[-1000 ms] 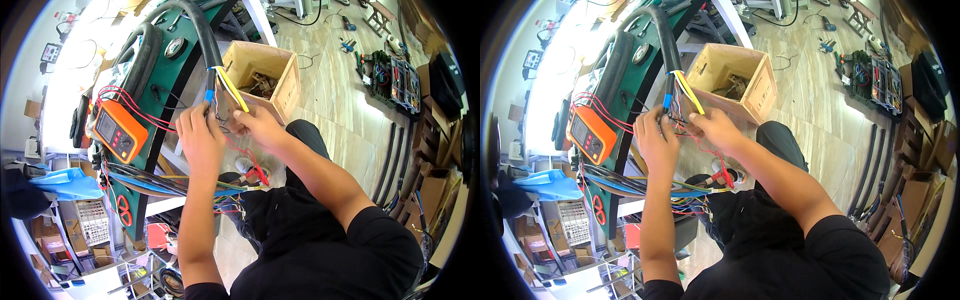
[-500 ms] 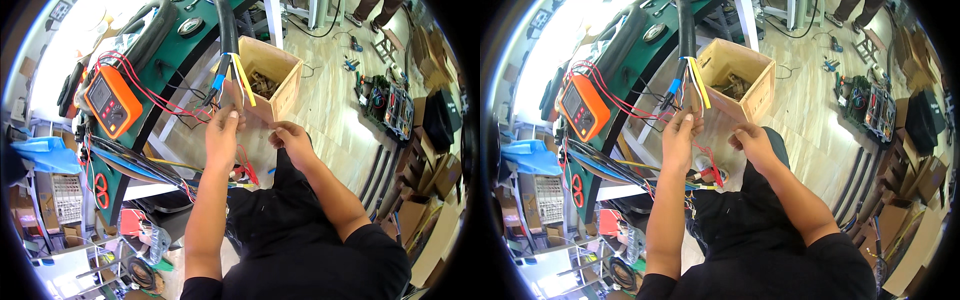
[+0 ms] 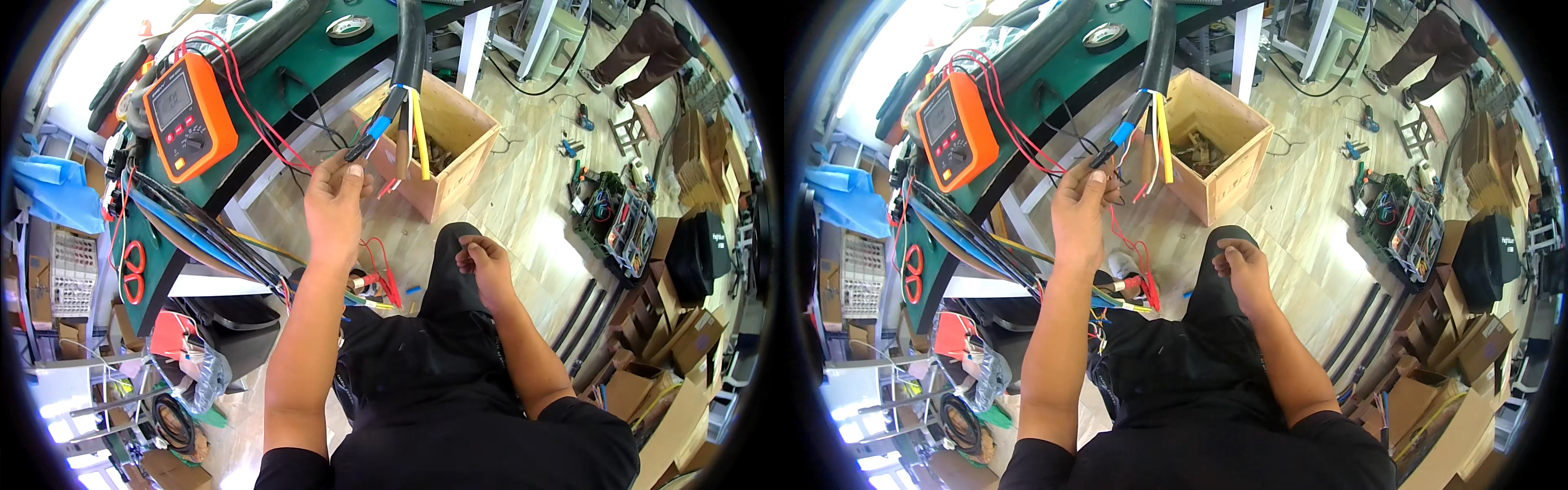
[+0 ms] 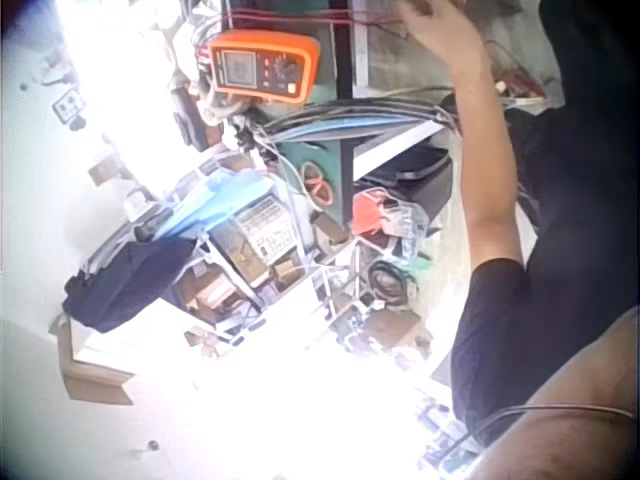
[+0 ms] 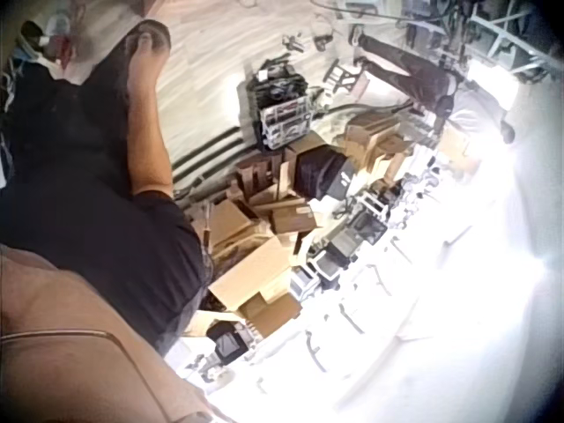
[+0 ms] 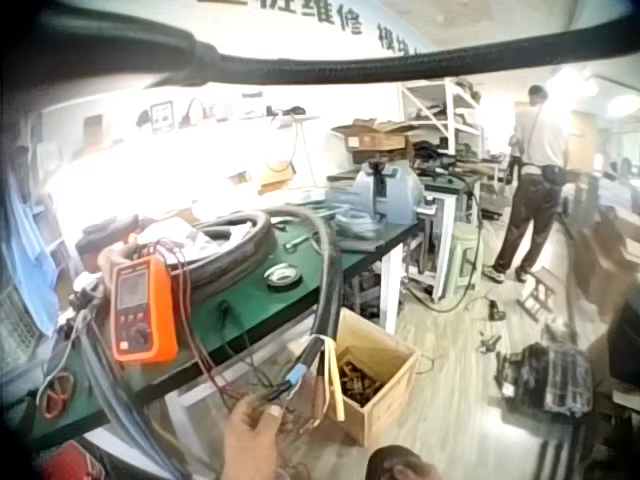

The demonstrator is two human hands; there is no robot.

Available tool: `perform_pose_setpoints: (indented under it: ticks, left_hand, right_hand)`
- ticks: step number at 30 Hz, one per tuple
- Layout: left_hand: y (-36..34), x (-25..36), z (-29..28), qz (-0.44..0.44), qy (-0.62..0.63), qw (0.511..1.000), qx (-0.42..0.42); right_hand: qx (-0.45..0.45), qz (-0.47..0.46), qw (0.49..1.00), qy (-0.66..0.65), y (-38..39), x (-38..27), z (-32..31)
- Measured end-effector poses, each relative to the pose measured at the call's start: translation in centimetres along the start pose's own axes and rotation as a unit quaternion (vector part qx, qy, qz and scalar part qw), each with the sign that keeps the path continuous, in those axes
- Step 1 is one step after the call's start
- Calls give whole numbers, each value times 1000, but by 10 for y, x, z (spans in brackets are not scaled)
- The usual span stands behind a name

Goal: The person tests a large black electrical cable using a multimeter, pressing the probes against exposed wires and terminals, and applying blue tape to the cable.

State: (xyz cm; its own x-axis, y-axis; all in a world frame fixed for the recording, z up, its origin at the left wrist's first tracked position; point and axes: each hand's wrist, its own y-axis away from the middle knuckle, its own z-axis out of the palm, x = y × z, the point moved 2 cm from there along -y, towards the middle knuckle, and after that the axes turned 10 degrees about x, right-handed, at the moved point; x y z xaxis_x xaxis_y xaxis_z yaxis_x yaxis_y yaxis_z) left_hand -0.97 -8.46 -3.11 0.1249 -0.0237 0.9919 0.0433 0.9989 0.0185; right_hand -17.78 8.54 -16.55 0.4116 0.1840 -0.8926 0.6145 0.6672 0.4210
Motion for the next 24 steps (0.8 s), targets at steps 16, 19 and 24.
perform_pose_setpoints:
  ticks: [16,19,24]
  left_hand:
    - [-17,2,7,31,-30,999,-30]
    - [-18,2,7,40,-36,998,-40]
    - [-19,3,6,23,-45,998,-41]
  right_hand:
    - [48,33,995,82,-26,68,-23]
    - [44,28,995,84,-26,68,-23]
    - [41,25,995,89,-26,66,-22]
